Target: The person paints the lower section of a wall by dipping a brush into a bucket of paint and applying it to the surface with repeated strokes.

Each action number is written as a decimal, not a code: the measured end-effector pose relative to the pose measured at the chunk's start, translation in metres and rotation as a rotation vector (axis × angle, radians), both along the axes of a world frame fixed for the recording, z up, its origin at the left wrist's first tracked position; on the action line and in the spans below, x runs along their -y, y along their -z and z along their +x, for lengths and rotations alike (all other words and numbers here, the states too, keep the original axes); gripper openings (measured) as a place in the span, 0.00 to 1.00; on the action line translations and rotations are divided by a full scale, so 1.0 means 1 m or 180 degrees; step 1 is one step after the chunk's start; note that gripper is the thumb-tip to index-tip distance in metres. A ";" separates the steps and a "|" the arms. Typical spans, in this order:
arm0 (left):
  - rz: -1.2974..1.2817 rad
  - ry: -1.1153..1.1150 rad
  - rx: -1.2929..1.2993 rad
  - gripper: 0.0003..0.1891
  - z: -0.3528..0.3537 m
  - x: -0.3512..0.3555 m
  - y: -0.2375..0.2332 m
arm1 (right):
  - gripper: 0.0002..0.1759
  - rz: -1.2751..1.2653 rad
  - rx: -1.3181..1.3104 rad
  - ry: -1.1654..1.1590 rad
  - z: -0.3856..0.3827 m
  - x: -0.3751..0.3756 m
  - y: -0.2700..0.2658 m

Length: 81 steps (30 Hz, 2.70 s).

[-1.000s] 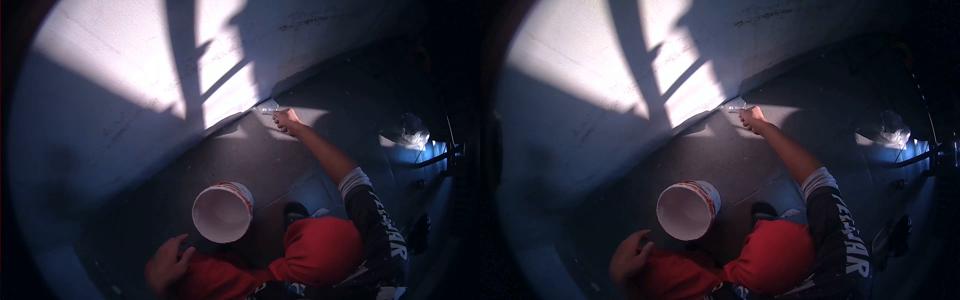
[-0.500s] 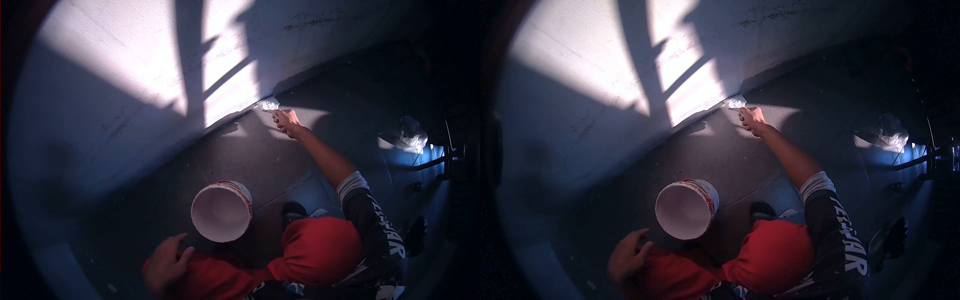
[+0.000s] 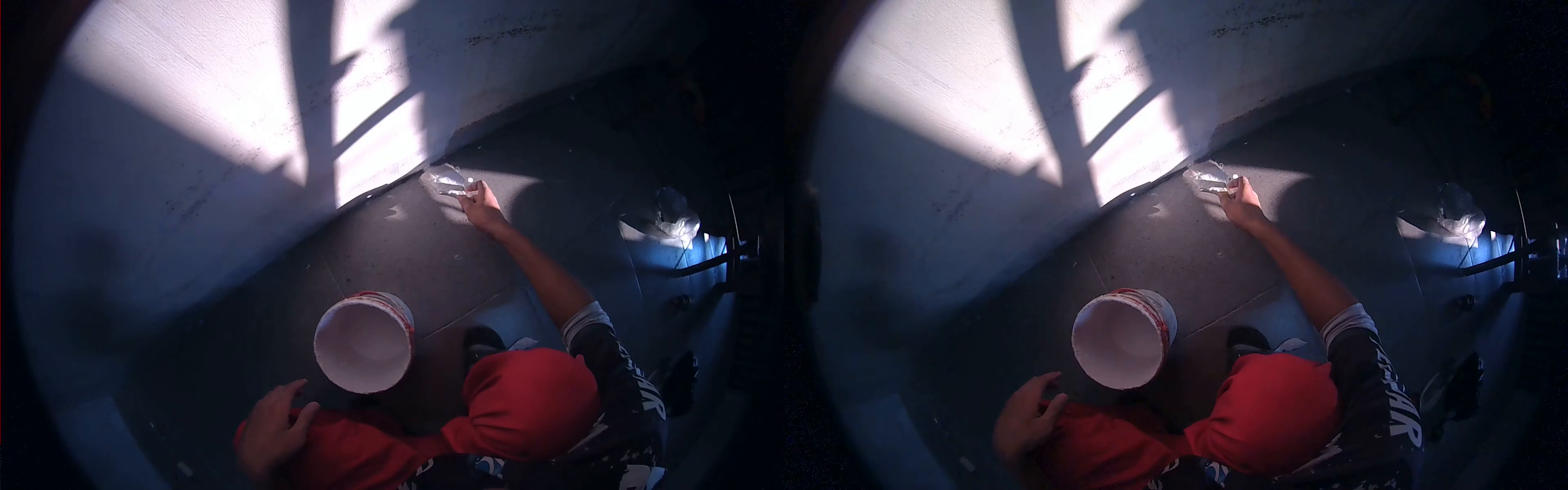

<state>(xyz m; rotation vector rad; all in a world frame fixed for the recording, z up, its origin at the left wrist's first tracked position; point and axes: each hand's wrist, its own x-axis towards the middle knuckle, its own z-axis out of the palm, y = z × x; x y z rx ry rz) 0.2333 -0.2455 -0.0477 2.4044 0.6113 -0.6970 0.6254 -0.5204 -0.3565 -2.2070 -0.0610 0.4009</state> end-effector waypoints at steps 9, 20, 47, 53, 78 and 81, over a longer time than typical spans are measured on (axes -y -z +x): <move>-0.0037 0.0016 -0.0355 0.24 0.011 0.000 -0.006 | 0.19 -0.0253 0.0164 0.0070 0.009 -0.034 -0.019; 0.0014 0.0051 -0.0159 0.24 0.006 0.001 -0.003 | 0.17 -0.0069 -0.0109 0.0178 0.001 -0.016 -0.023; 0.0042 -0.0097 -0.0047 0.24 0.003 0.008 -0.006 | 0.08 0.1558 0.2497 0.0413 0.027 -0.051 -0.192; 0.0078 0.0018 -0.0091 0.23 0.007 0.008 -0.008 | 0.08 0.0992 0.1047 0.0260 0.009 -0.004 -0.075; 0.0079 -0.0022 -0.0126 0.23 0.008 0.016 -0.008 | 0.07 0.0800 0.2117 0.0413 0.049 0.001 -0.117; 0.0117 0.0056 -0.0183 0.23 0.010 0.017 -0.010 | 0.10 -0.0289 0.1458 0.0001 0.045 0.030 -0.042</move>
